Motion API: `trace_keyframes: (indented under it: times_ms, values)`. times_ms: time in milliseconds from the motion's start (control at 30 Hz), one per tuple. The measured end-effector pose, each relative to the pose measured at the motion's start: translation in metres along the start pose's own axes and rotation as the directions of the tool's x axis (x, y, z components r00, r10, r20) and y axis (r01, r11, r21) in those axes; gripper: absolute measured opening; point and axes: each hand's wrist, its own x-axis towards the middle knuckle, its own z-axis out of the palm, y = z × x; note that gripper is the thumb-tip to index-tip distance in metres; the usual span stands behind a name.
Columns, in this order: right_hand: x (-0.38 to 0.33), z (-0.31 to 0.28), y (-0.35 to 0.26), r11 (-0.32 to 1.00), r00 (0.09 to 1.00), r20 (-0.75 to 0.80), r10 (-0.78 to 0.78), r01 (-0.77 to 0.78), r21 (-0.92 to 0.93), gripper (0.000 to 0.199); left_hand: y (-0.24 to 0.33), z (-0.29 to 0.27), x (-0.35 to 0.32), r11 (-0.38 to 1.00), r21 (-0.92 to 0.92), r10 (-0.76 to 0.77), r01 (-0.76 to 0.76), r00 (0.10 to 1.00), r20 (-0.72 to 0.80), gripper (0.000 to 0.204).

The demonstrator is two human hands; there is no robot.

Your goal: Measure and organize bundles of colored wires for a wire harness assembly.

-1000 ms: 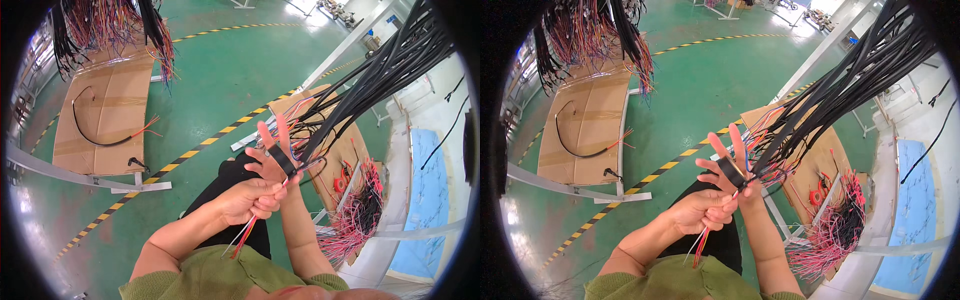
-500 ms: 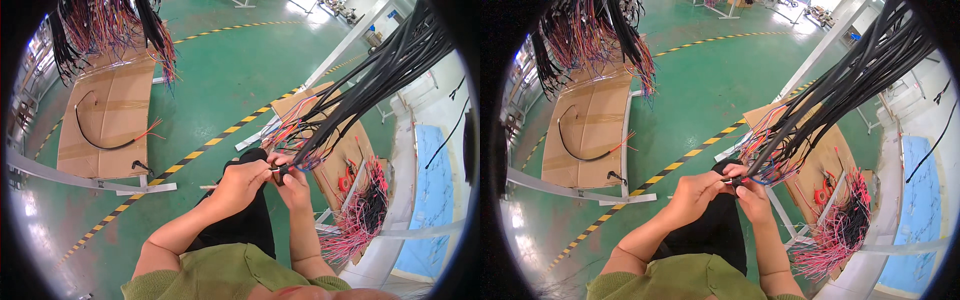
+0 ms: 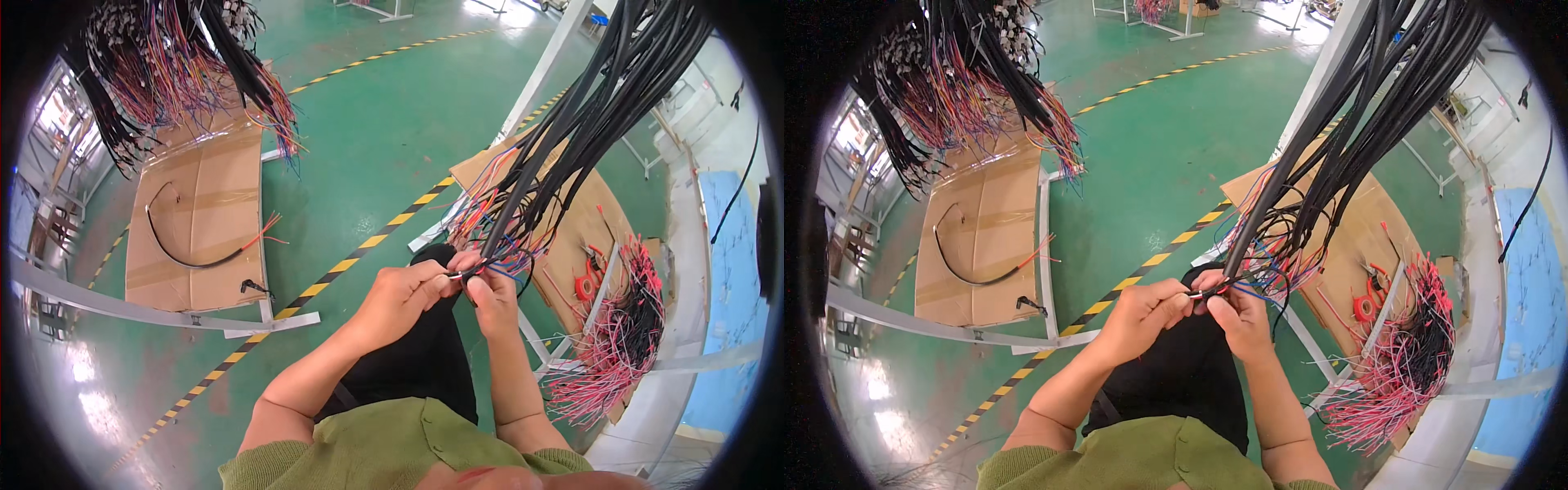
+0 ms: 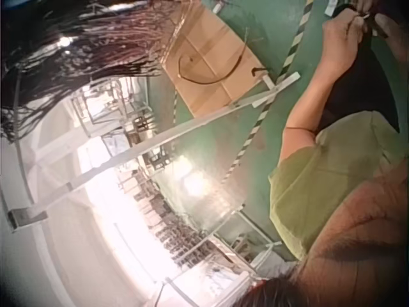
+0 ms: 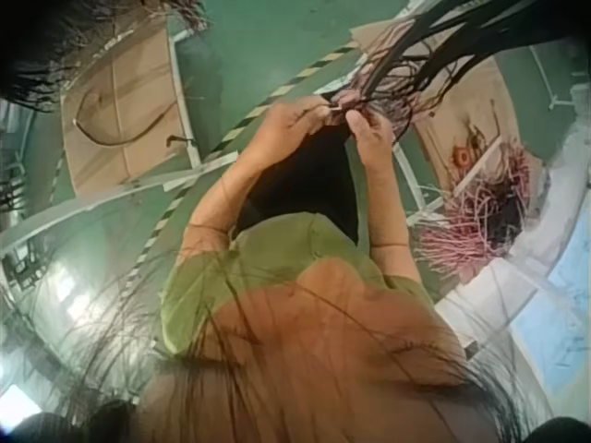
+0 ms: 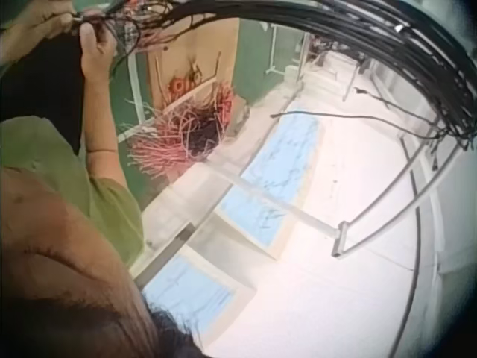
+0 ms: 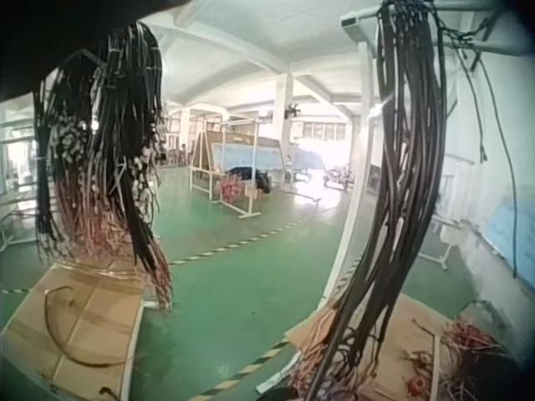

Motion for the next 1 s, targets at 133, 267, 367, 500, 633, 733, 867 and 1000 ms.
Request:
trace_keyframes:
  times_ms: [133, 267, 367, 500, 633, 733, 867, 1000]
  values:
    - [0.004, -0.017, -0.003, 0.993, 0.975, 0.207, -0.083, 0.099, -0.069, 0.032, -0.009, -0.01, -0.002, 0.767, -0.498, -0.294, 0.406, 0.911, 0.289, 0.03]
    - [0.011, -0.016, -0.008, 0.986, 0.977, 0.212, -0.002, 0.037, -0.163, 0.045, -0.005, -0.013, -0.002, 0.677, -0.569, -0.342, 0.467, 0.884, 0.319, 0.031]
    - [0.006, -0.006, 0.004, 0.997, 0.998, 0.032, 0.055, -0.053, -0.052, 0.054, -0.004, -0.01, 0.004, 0.749, -0.515, -0.337, 0.417, 0.909, 0.247, 0.031]
    - [0.006, 0.019, 0.009, 0.996, 0.985, -0.172, 0.011, -0.025, -0.083, 0.068, -0.008, 0.004, 0.001, 0.963, -0.175, -0.214, 0.207, 0.976, -0.027, 0.026]
    - [0.008, 0.029, 0.017, 0.991, 0.961, -0.25, -0.121, 0.101, -0.09, 0.039, -0.006, 0.012, -0.001, 0.989, -0.053, -0.142, 0.135, 0.979, -0.146, 0.021]
    - [0.003, 0.031, 0.019, 0.995, 0.958, -0.269, -0.1, 0.101, -0.011, 0.025, -0.005, 0.016, -0.002, 0.973, -0.154, -0.192, 0.17, 0.97, -0.146, 0.02]
    - [-0.002, 0.031, 0.016, 0.996, 0.959, -0.279, -0.051, 0.069, 0.056, 0.019, -0.005, 0.012, -0.004, 0.981, -0.119, -0.163, 0.152, 0.982, -0.092, 0.023]
    - [-0.004, 0.03, 0.017, 0.991, 0.967, -0.227, -0.117, 0.1, -0.086, 0.017, -0.006, 0.012, -0.004, 0.992, 0.002, -0.126, 0.127, 0.983, -0.133, 0.023]
